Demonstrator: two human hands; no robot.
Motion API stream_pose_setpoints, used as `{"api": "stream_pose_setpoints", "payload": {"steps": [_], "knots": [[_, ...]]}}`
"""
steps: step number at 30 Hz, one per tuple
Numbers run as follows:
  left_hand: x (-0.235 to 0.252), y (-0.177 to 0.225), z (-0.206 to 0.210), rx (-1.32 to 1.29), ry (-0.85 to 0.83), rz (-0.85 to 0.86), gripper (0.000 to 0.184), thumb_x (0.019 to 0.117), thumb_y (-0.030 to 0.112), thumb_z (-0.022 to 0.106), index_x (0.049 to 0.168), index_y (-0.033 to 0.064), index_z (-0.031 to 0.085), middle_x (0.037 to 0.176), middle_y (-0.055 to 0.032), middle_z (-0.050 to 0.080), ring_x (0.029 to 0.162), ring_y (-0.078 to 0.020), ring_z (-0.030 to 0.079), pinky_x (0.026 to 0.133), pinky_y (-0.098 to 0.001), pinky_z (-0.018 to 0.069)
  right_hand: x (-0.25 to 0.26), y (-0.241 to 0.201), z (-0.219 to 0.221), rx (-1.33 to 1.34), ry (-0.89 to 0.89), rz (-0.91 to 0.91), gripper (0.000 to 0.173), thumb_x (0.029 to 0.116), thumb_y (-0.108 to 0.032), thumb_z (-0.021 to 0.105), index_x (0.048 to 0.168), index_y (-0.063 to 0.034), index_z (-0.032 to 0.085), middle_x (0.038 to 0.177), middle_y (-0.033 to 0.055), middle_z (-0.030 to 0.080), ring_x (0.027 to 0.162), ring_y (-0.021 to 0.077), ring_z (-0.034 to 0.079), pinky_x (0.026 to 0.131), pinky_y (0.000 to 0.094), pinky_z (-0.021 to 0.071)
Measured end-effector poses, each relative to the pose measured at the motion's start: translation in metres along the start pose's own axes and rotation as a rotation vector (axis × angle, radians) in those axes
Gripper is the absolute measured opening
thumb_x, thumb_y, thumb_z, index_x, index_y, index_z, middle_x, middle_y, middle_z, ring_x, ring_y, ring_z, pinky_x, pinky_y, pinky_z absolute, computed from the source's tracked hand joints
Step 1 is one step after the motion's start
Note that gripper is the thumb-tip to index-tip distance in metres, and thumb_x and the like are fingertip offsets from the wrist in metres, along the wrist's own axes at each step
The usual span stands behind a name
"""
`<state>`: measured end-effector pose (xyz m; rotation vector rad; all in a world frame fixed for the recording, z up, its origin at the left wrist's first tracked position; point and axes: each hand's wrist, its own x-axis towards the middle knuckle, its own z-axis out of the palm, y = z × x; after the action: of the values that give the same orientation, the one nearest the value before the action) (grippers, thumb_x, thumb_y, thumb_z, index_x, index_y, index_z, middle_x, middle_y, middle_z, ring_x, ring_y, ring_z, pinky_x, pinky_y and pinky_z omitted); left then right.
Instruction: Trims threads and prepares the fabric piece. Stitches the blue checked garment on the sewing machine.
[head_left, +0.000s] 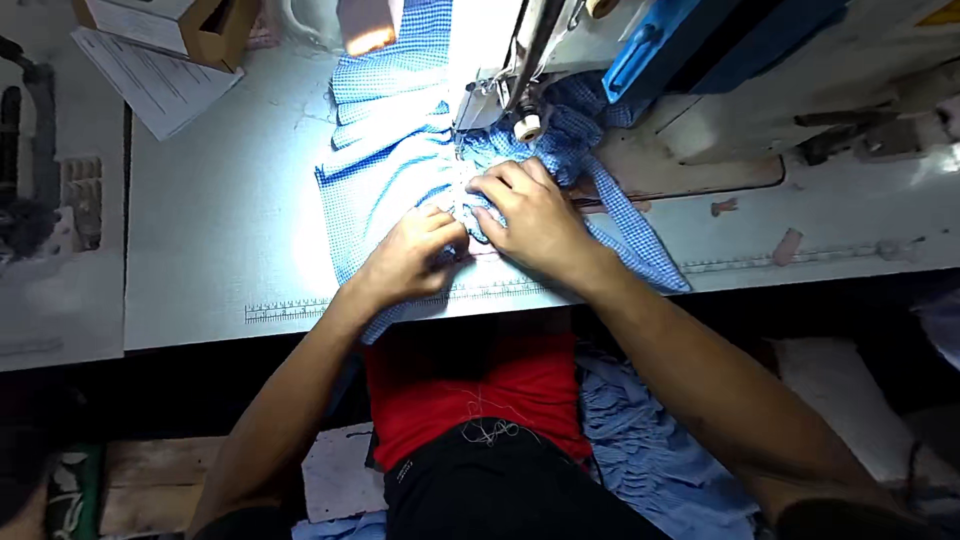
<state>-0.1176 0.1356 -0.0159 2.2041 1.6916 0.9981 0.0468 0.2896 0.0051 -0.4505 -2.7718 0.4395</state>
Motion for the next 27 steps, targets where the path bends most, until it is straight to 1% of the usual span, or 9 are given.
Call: {"api": "stream_pose_setpoints", "payload": {"steps": [3,4,7,9,12,15,17,20,27], "knots": [[-0.004,0.01,-0.006,-0.054,0.085,-0.288,0.07,0.0881,0.043,0.075,0.14,0.0013,0.054,0.123,-0.0143,0.066,0.107,-0.0204,0.066,0.095,-0.0381,0.0567,-0.007,0.002,0.008,-0.044,-0.048,0.057,0.037,0.1018,-0.028,0.052,0.134,-0.0178,0.067,0.131,0.0101,0.065,0.124,0.0346,0.056,0.103,0.0505,0.0454],[-0.001,0.012,-0.004,-0.014,0.097,-0.344,0.074,0.0879,0.048,0.076,0.142,0.0022,0.054,0.125,-0.0144,0.064,0.105,-0.0205,0.066,0.092,-0.0383,0.0572,-0.01,0.0,0.01,-0.048,-0.05,0.063,0.038,0.1022,-0.028,0.051,0.136,-0.0183,0.067,0.133,0.0098,0.064,0.125,0.0344,0.056,0.104,0.0507,0.0449],[0.005,-0.003,0.009,0.151,0.163,-0.261,0.029,0.0975,0.032,0.069,0.113,0.008,0.076,0.112,-0.0108,0.071,0.107,-0.0249,0.067,0.097,-0.0432,0.0531,-0.012,0.001,0.01,-0.06,-0.022,0.048,0.038,0.1018,-0.026,0.051,0.135,-0.0172,0.067,0.133,0.0101,0.064,0.122,0.0334,0.057,0.102,0.0491,0.0458],[0.006,-0.011,0.01,0.187,0.212,-0.158,0.015,0.0976,0.019,0.069,0.105,0.013,0.08,0.108,-0.0066,0.074,0.106,-0.0244,0.065,0.095,-0.0411,0.0505,-0.012,0.002,0.009,-0.064,-0.02,0.032,0.038,0.1017,-0.025,0.051,0.134,-0.0161,0.067,0.133,0.01,0.065,0.122,0.0333,0.058,0.102,0.0481,0.0459],[0.001,-0.001,0.007,0.15,0.123,0.027,0.018,0.0969,0.012,0.064,0.106,0.0081,0.079,0.111,-0.0085,0.076,0.117,-0.0272,0.066,0.104,-0.0424,0.0502,-0.012,0.008,0.003,-0.083,-0.041,0.024,0.038,0.1006,-0.021,0.049,0.134,-0.0163,0.067,0.134,0.0087,0.065,0.123,0.0327,0.058,0.102,0.0479,0.0468],[-0.022,0.04,0.019,0.053,-0.014,0.15,0.018,0.0945,0.007,0.06,0.1,0.0034,0.077,0.108,-0.0121,0.075,0.113,-0.0268,0.069,0.103,-0.0406,0.0541,-0.006,0.016,-0.003,-0.082,-0.062,0.087,0.037,0.0986,-0.015,0.048,0.13,-0.0116,0.068,0.136,0.0107,0.064,0.127,0.0345,0.057,0.105,0.05,0.047],[-0.038,0.056,0.025,0.012,-0.027,0.13,0.018,0.098,0.007,0.059,0.1,0.0032,0.076,0.106,-0.0112,0.076,0.114,-0.0244,0.07,0.103,-0.0369,0.0553,-0.004,0.014,-0.003,-0.086,-0.064,0.128,0.037,0.1012,-0.019,0.047,0.13,-0.0095,0.068,0.136,0.0113,0.064,0.129,0.0348,0.056,0.105,0.0495,0.0468],[-0.049,0.063,0.028,-0.051,0.018,0.051,0.019,0.0997,0.008,0.059,0.102,0.0041,0.077,0.107,-0.0095,0.077,0.114,-0.0215,0.071,0.105,-0.0364,0.0542,-0.006,0.002,0.001,-0.133,-0.068,0.167,0.049,0.1068,-0.043,0.044,0.132,-0.0078,0.067,0.139,0.0111,0.063,0.132,0.0342,0.054,0.106,0.0494,0.0456],[-0.049,0.062,0.03,-0.017,0.066,0.0,0.017,0.0966,0.011,0.063,0.098,0.0064,0.079,0.102,-0.0059,0.078,0.109,-0.0188,0.073,0.106,-0.0383,0.0546,-0.01,0.0,0.01,-0.217,-0.021,0.134,0.038,0.1052,-0.024,0.046,0.133,-0.0065,0.065,0.139,0.0114,0.063,0.13,0.0346,0.055,0.104,0.0471,0.0471]]}}
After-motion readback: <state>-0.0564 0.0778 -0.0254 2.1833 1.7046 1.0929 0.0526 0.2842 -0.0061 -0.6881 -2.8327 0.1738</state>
